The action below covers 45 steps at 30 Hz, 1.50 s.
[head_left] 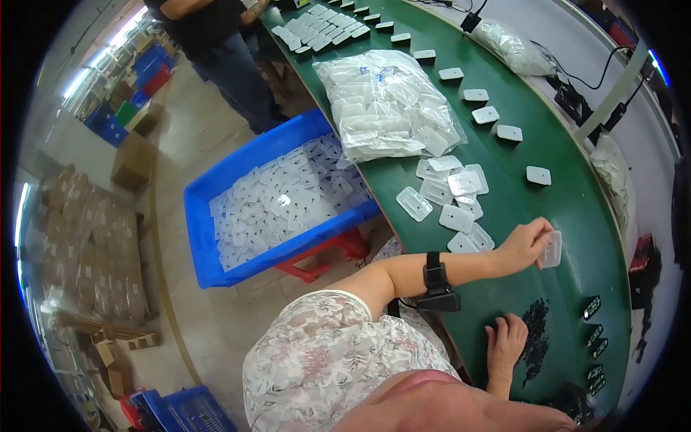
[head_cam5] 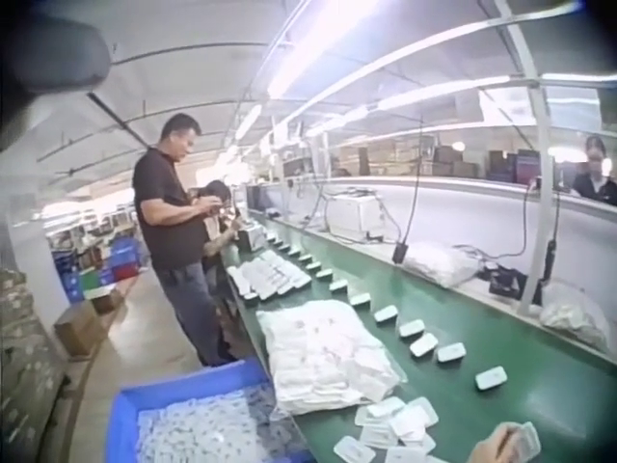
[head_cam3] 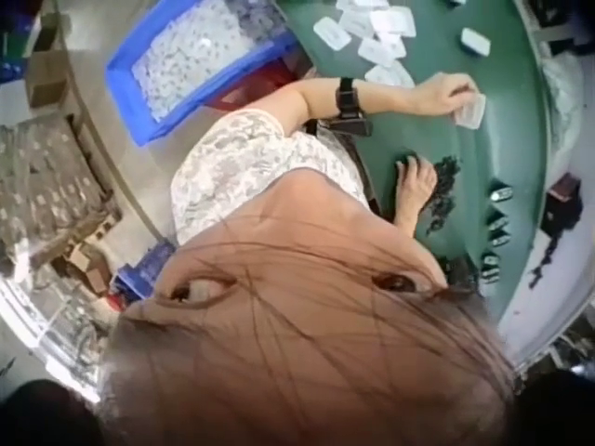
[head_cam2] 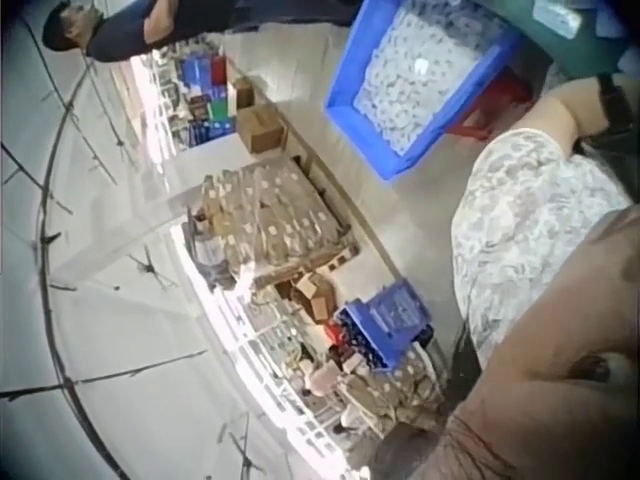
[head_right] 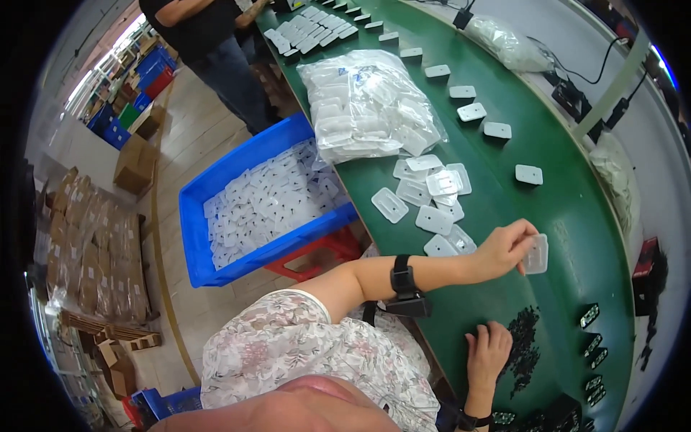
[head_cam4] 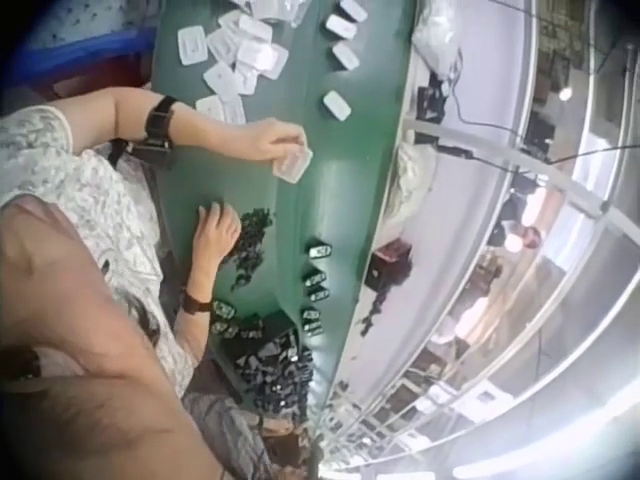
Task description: The person assembles electronic devices by picking up a white plastic base, inserting a small black component, and pressing a black housing over the internal circuit board before placing the unit on the workbench.
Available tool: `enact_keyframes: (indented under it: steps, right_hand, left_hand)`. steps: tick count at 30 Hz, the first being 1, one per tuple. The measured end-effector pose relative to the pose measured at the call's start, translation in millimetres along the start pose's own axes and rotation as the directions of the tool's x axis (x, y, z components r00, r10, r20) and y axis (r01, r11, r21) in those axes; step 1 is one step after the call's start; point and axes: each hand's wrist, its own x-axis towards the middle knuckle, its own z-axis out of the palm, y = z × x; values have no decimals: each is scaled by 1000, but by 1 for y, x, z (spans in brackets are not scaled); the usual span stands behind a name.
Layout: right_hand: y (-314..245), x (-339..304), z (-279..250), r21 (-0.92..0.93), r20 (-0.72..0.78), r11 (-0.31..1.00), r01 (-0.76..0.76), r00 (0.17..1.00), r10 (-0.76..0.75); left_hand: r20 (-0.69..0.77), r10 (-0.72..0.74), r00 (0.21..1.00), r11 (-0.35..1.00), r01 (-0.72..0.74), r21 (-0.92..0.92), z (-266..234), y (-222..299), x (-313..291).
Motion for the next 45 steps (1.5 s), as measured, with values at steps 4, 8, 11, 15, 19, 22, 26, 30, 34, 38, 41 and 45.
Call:
enact_keyframes:
  steps: [4,8,11,15,19,22,26,30,34,38,41,45]
  right_hand:
    - [30,0,2,-131,-66,988,-82,995,74]
    - [41,-2,-10,-167,-77,968,-190,981,179]
    - [27,-2,-29,-20,-33,959,-284,958,284]
    - [4,-10,-27,43,87,966,-256,964,252]
    - [12,-12,-14,173,-63,953,-247,963,261]
    - [20,-7,-15,220,-109,941,-256,952,284]
    - [21,2,-28,218,-65,915,-341,930,362]
    - [27,-3,-28,85,-83,894,-441,891,447]
    - [34,-10,-15,29,-129,885,-465,876,465]
    - [28,-10,-15,43,-206,814,-579,792,574]
    - [38,-10,-8,-18,-159,830,-558,821,548]
    - [45,-11,-5,-22,-189,844,-536,831,523]
  left_hand:
    - [26,-118,993,993,118,-8,-7,-12,2]
    - [-7,99,995,960,-93,264,-15,-36,8]
    - [-73,257,964,862,-194,469,-15,-24,5]
    - [-23,-37,999,998,38,53,-9,-9,0]
    - [35,-178,983,967,181,-179,-6,-17,-1]
    - [47,-119,992,964,126,-235,-12,-30,5]
    - [74,-146,987,973,157,-171,-20,-9,10]
    - [146,-122,982,981,142,-132,-10,10,20]
    - [126,-169,977,980,181,-86,-13,-2,19]
    - [197,-216,956,971,233,-63,-17,-13,14]
    - [211,-233,949,972,233,22,-16,-9,8]
    - [259,-250,933,968,242,62,-9,-13,-2]
